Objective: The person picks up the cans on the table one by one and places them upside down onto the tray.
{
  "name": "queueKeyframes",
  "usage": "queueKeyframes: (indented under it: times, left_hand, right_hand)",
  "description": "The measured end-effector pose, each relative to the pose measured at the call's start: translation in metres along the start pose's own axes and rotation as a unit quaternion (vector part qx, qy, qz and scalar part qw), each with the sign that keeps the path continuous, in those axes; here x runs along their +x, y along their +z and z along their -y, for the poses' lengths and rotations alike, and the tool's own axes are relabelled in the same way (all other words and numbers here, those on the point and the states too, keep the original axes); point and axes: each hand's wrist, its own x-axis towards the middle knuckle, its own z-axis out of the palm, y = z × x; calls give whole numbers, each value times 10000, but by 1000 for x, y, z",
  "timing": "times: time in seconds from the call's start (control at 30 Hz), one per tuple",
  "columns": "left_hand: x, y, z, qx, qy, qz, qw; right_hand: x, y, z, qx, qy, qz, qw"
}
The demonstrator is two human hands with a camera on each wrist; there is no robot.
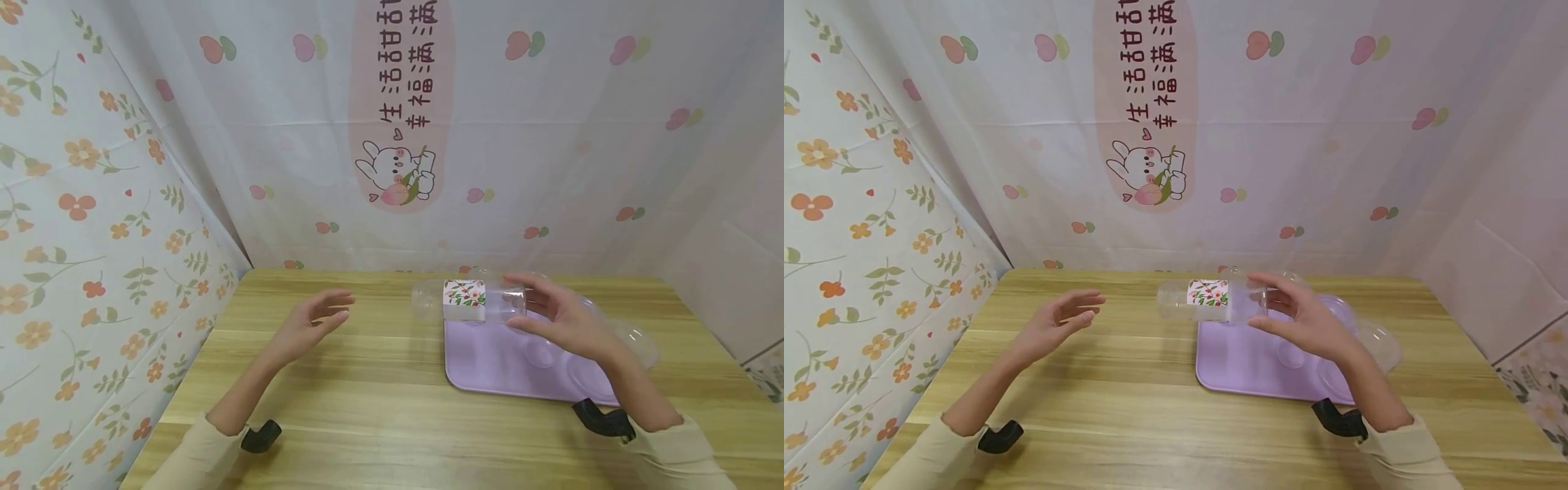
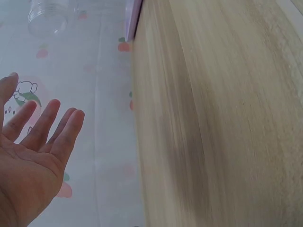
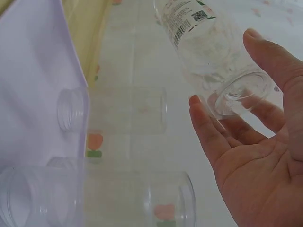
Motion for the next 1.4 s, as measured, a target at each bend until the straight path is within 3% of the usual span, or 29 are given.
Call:
queueKeyframes:
  times: [0.3, 0.7, 1.0, 1.17, 1.4]
  left_hand:
    - [0, -2, 4, -84, 102, 21, 9999]
    - [-8, -12, 2, 290, 90, -33, 9995]
    - [-11, -19, 5, 753, -3, 54, 9971]
    - [-16, -26, 4, 1425, 50, 191, 9896]
    - [-24, -35, 5, 2493, 268, 430, 9671]
  right_hand:
    - [-3, -8, 1, -358, 135, -29, 9993]
    - [-4, -22, 2, -752, 6, 162, 9970]
    - [-7, -40, 12, -1568, 120, 330, 9870]
    - [-5, -52, 19, -2077, 120, 660, 9759]
    - [6, -56, 33, -2647, -28, 1036, 9587]
